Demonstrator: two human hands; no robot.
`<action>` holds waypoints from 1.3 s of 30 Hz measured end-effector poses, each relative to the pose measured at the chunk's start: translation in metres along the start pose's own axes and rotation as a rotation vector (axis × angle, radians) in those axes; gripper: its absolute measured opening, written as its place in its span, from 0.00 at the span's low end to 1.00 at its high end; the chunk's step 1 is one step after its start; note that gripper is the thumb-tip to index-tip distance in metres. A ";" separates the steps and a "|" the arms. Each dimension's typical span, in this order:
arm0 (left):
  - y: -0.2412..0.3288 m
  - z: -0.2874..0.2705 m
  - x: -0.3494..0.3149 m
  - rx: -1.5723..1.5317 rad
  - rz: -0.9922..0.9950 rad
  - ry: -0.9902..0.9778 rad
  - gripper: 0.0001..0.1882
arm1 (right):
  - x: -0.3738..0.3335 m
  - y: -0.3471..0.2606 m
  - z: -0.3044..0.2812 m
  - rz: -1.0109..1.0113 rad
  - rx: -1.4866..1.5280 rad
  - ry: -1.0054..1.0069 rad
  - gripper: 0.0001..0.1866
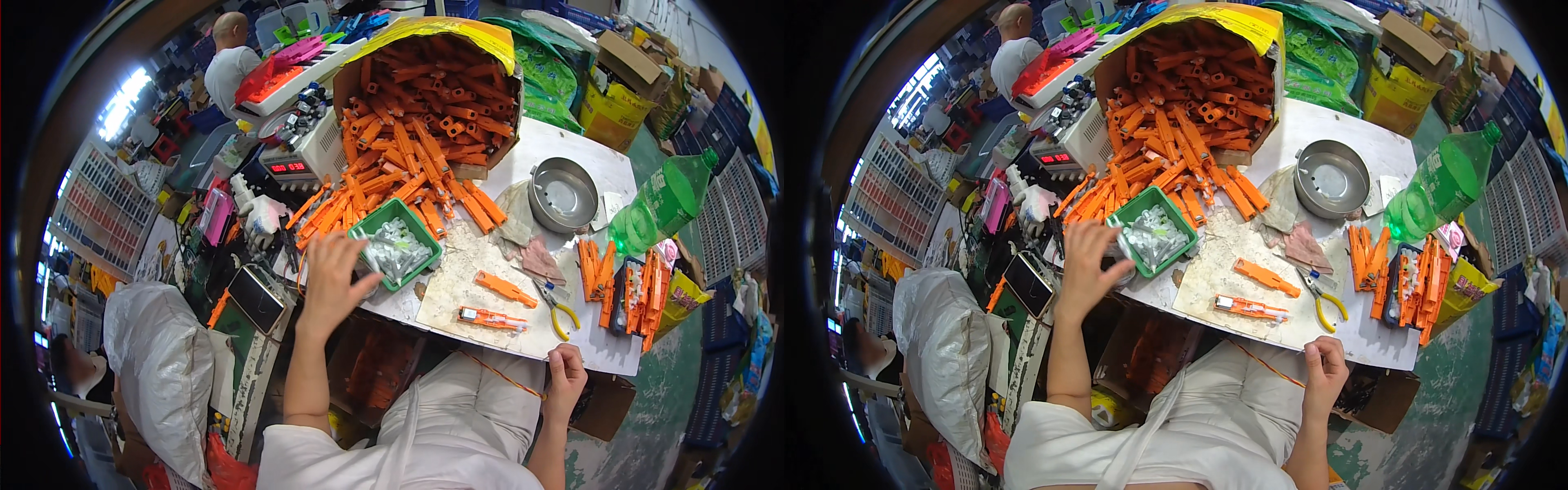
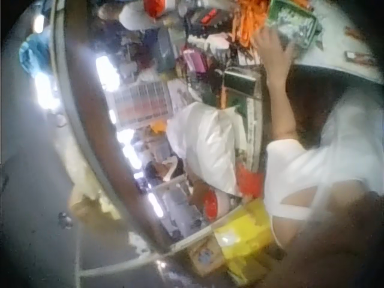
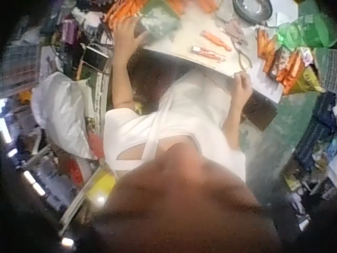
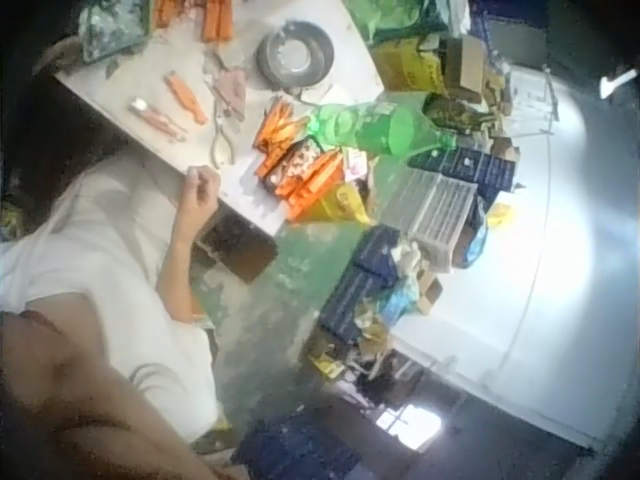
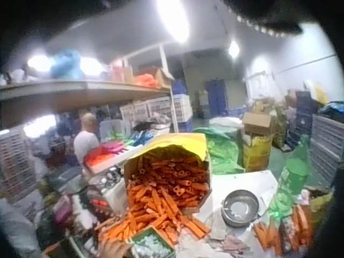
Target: The person assembles orange plastic lighters at a cluttered workbench. They pick up a lighter body, insert a small white component, and use a metal tool to adjust the internal mechanism. The person then uses pliers to secure the assembly before placing the finished lighter on the table.
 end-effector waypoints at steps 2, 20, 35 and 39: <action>-0.022 -0.013 0.007 0.048 -0.037 0.079 0.27 | 0.001 -0.002 0.002 -0.008 -0.007 -0.007 0.08; -0.120 -0.018 0.078 0.170 0.069 -0.333 0.22 | 0.001 0.002 0.002 -0.003 -0.039 -0.008 0.07; -0.023 0.015 0.064 0.163 0.323 -0.269 0.12 | 0.005 0.005 0.004 0.002 -0.024 -0.010 0.07; -0.014 0.039 0.073 0.399 0.373 -0.322 0.11 | 0.005 0.001 0.005 -0.010 -0.022 -0.016 0.06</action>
Point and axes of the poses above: each hand's wrist, its own x-axis towards the middle knuckle, its own z-axis out of the palm, y = z × x, the point moved 6 cm from there along x, towards the middle knuckle, and after that the axes turned 10 degrees about -y, right-handed, at the moved point
